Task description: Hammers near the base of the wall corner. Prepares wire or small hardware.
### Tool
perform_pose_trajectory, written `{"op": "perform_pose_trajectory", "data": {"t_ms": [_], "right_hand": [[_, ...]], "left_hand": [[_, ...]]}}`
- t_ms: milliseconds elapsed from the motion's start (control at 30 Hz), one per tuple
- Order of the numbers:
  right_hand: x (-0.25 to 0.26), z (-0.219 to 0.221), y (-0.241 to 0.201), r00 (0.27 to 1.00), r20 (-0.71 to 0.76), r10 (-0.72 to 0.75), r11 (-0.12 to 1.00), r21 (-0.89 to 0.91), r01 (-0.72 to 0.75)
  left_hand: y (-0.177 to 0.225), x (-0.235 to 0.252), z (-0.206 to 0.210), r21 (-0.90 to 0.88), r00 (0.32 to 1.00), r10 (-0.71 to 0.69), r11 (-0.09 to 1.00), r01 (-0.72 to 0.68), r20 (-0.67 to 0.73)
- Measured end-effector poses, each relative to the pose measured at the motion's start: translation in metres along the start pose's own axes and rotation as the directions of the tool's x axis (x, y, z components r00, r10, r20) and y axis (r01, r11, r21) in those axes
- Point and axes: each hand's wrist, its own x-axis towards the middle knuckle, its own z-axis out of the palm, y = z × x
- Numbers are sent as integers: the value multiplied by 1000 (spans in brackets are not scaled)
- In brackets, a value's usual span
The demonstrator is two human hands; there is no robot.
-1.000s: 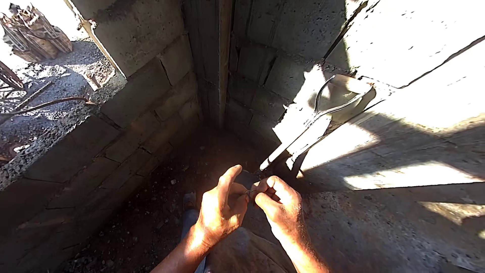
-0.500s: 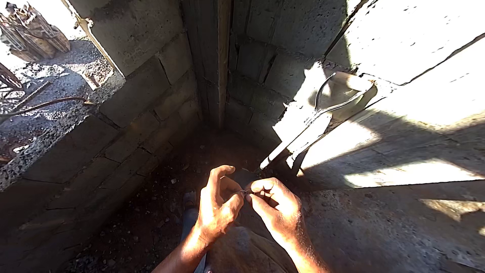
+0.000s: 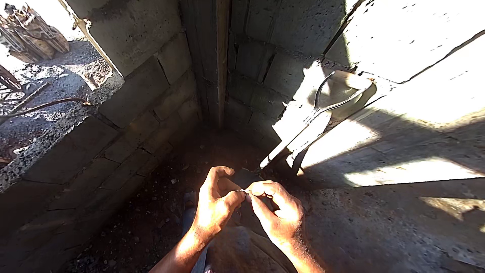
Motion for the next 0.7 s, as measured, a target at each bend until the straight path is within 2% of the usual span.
{"op": "perform_pose_trajectory", "data": {"t_ms": [200,333,467,567,700], "right_hand": [[-1,3,0,999,-28,46,999,14,-46],[0,5,-3,993,-70,96,995,20,-95],[0,4,-1,994,-73,86,996,30,-84],[0,3,-1,993,-76,85,996,41,-82],[-1,4,-1,990,-96,99,994,58,-94]], "left_hand": [[-2,-1,0,111,998,60,992,-61,18],[-5,-1,-1,-7,998,33,999,-33,47],[-12,3,-3,-164,997,7,987,6,81],[-10,5,-3,-177,995,-31,983,47,93],[-8,6,-4,-130,993,-14,991,30,121]]}}
